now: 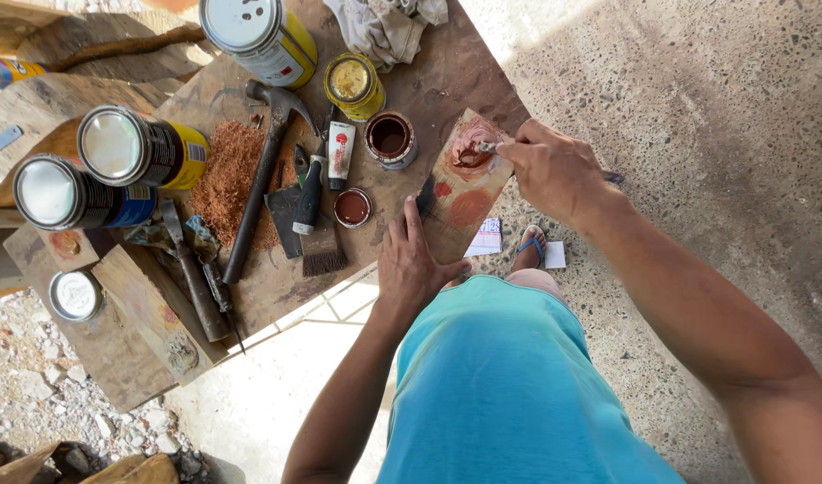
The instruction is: The person scoops wood filler from a can with a small spatula onto a wooden board, squeezes pigment from a tube into it, and mixes and folds the filler and pigment together on the board. They then pick up the board and spatula and walk across the workshop carrying them.
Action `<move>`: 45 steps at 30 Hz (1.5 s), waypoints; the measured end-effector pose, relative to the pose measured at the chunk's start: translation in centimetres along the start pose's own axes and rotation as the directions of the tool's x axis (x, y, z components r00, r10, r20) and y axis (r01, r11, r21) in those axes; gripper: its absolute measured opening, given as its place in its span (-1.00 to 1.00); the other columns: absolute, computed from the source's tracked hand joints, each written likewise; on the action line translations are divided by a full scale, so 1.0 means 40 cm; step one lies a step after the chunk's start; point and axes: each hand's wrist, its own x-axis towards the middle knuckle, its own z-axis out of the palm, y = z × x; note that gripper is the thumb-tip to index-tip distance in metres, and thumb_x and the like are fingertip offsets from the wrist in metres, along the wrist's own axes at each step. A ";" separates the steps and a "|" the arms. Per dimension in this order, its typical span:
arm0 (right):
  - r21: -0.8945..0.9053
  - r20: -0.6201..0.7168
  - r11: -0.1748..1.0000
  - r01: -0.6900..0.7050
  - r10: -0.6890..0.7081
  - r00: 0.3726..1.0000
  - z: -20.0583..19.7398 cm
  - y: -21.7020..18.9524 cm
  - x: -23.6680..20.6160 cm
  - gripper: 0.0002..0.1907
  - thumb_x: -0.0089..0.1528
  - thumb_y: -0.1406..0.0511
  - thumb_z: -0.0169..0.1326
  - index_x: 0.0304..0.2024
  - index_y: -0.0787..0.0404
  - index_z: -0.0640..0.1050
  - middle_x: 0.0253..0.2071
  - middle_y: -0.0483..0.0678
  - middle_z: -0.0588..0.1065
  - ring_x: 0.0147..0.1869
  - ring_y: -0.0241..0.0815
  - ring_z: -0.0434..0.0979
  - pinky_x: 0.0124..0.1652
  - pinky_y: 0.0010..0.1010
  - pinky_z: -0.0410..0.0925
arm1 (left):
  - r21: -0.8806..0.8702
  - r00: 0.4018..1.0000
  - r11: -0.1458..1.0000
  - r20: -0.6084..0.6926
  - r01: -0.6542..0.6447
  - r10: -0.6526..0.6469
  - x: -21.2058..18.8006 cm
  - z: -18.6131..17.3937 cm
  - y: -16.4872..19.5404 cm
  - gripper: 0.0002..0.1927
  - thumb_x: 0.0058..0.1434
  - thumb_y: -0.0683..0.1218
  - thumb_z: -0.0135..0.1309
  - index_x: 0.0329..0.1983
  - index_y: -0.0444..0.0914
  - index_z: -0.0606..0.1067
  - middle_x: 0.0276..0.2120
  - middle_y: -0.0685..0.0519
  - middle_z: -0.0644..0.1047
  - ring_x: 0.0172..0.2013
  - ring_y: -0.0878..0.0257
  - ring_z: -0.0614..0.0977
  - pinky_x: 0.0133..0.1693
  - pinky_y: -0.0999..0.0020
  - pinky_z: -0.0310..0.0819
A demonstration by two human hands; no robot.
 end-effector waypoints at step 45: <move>0.057 0.055 0.998 -0.005 0.002 0.998 0.027 -0.028 -0.021 -0.75 0.38 0.34 -0.04 0.04 0.18 0.60 -0.10 0.06 0.51 -0.22 -0.08 0.61 -0.14 -0.20 0.54 | 0.012 0.997 0.998 -0.050 -0.063 0.063 -0.026 0.006 0.006 0.44 -0.30 0.21 0.56 0.46 -0.40 -0.06 0.12 -0.34 0.32 0.04 -0.25 0.46 0.02 -0.05 0.44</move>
